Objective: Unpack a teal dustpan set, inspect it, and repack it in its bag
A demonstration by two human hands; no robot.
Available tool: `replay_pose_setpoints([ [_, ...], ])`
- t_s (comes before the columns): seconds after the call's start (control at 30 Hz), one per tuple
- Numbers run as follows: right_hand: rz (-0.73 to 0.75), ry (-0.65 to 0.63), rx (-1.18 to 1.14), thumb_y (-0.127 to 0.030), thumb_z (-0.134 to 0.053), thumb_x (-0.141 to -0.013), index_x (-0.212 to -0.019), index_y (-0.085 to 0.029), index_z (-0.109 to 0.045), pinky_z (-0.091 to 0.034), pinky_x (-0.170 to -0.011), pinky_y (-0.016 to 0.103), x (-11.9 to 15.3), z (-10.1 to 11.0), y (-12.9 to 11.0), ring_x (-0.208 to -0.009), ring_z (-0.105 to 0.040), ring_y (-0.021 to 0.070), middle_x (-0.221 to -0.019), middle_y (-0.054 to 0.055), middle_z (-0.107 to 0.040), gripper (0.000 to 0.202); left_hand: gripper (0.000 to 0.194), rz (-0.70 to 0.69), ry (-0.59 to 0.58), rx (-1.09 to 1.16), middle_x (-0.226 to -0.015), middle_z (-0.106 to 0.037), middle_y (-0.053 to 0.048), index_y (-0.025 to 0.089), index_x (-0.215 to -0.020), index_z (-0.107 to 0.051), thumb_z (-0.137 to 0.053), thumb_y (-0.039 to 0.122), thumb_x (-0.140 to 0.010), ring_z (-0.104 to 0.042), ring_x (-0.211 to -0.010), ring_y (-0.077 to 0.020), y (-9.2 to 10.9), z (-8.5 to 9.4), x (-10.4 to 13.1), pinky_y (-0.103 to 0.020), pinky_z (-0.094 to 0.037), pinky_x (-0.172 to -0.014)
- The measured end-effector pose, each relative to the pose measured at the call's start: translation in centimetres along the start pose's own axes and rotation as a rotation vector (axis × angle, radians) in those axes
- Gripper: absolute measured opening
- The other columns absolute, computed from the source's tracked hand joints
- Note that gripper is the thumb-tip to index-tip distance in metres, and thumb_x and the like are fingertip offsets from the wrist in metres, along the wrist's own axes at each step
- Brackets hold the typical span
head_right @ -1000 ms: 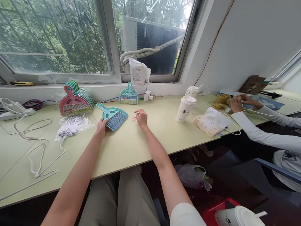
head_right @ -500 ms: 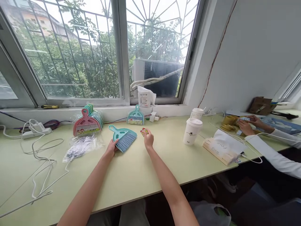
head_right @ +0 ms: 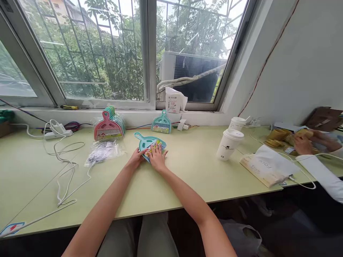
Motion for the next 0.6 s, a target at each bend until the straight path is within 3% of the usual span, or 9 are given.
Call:
replay_pose_setpoints([
  [0.2, -0.033, 0.017, -0.04, -0.053, -0.014, -0.098, -0.15, -0.032, -0.015, 0.003, -0.109, 0.067, 0.1, 0.2, -0.2, -0.147, 0.006, 0.0221, -0.16, 0.002, -0.003, 0.057, 0.036, -0.005, -0.005, 0.01, -0.092, -0.068, -0.005, 0.015, -0.1, -0.055, -0.074, 0.015, -0.069, -0.065, -0.072, -0.0111, 0.1, -0.1, -0.1, -0.022, -0.052, -0.065],
  [0.33, -0.072, 0.04, -0.026, -0.052, -0.01, -0.098, -0.151, -0.029, -0.013, 0.004, -0.109, 0.067, 0.2, 0.3, 0.2, -0.147, 0.009, 0.0219, -0.16, 0.004, -0.002, 0.058, 0.044, -0.025, -0.052, -0.021, -0.097, -0.068, -0.006, 0.017, -0.105, -0.054, -0.076, 0.015, -0.067, -0.067, -0.078, -0.0138, 0.3, -0.2, 0.4, -0.025, -0.054, -0.068],
  [0.47, -0.05, 0.039, -0.015, -0.054, -0.007, -0.097, -0.151, -0.031, -0.011, 0.005, -0.107, 0.069, 0.5, 0.4, 0.0, -0.147, 0.01, 0.021, -0.16, 0.003, 0.0, 0.059, 0.045, -0.057, -0.055, -0.029, -0.102, -0.068, -0.007, 0.017, -0.106, -0.055, -0.077, 0.02, -0.067, -0.067, -0.084, -0.0154, 0.8, -0.1, 0.8, -0.026, -0.054, -0.071],
  [0.6, 0.033, 0.077, 0.041, -0.056, -0.009, -0.097, -0.151, -0.024, -0.015, 0.01, -0.108, 0.066, 1.0, 0.3, -0.8, -0.147, 0.009, 0.0222, -0.159, 0.009, -0.003, 0.064, 0.049, -0.073, -0.069, -0.04, -0.101, -0.068, -0.007, 0.019, -0.11, -0.054, -0.077, 0.021, -0.067, -0.067, -0.084, -0.0153, 0.8, 0.0, 0.7, -0.028, -0.053, -0.074],
])
Point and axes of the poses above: each hand's wrist, its own x-axis away from the middle knuckle, its own z-axis out of the back of the hand, y = z × x, the point moved 4 cm from there along -x, towards the middle knuckle
